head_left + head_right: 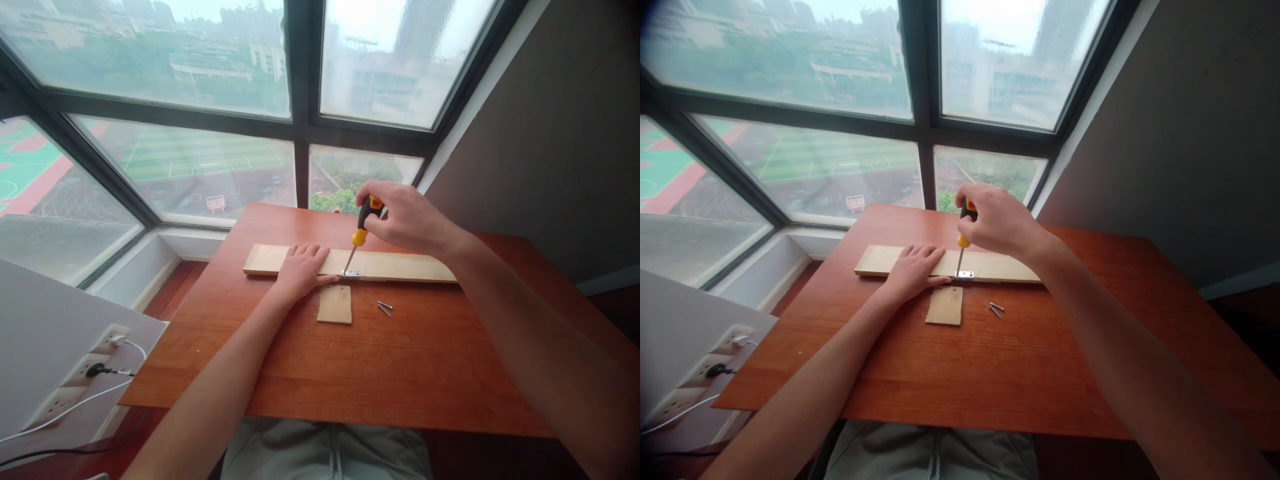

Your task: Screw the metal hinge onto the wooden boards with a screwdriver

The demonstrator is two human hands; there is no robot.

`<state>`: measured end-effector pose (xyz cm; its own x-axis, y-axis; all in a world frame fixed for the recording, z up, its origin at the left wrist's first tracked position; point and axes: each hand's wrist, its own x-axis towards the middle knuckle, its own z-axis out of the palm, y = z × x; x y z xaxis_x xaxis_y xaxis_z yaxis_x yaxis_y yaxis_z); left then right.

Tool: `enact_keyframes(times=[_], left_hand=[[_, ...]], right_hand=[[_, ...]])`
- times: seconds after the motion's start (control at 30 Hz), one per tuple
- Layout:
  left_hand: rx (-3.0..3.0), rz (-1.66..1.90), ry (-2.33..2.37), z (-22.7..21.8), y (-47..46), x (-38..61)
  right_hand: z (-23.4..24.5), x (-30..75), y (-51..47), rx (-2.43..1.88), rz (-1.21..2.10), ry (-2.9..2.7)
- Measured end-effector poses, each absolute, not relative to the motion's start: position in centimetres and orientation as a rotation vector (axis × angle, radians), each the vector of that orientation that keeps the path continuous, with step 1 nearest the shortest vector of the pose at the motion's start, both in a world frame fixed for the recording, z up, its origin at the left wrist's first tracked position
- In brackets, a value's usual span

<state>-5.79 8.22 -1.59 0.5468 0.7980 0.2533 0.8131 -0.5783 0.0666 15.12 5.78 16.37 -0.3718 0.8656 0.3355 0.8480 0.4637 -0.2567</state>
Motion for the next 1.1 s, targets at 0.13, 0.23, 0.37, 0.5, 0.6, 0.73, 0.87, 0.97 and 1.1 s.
enact_keyframes(times=[0.13,0.23,0.37,0.5,0.6,0.73,0.87,0.97,1.1], left_hand=[[-2.702,-0.397,-1.411,-1.5,8.2,-5.8],[-2.706,-0.387,-1.414,-1.5,8.2,-5.7],[-2.708,-0.382,-1.412,-1.5,8.2,-5.8],[-2.7,-0.377,-1.418,-1.6,8.2,-5.8],[-2.7,-0.367,-1.431,-1.5,8.2,-5.7],[-2.712,-0.378,-1.434,-1.4,8.1,-5.7],[-2.716,-0.388,-1.435,-1.4,8.0,-5.7],[-2.722,-0.389,-1.438,-1.3,8.0,-5.6],[-2.723,-0.378,-1.451,-1.2,7.9,-5.6]], right_hand=[[16.3,14.7,5.7,-1.542,-0.092,-2.245],[16.3,14.6,5.8,-1.498,-0.074,-2.255],[16.5,15.1,5.9,-1.363,0.057,-2.293],[16.9,16.1,5.8,-1.255,0.203,-2.316],[17.0,16.5,5.8,-1.269,0.224,-2.289],[16.9,16.4,5.9,-1.288,0.191,-2.256],[17.0,16.1,5.8,-1.31,0.187,-2.253],[17.1,16.1,5.8,-1.33,0.206,-2.246],[17.1,16.1,6.0,-1.309,0.237,-2.238]])
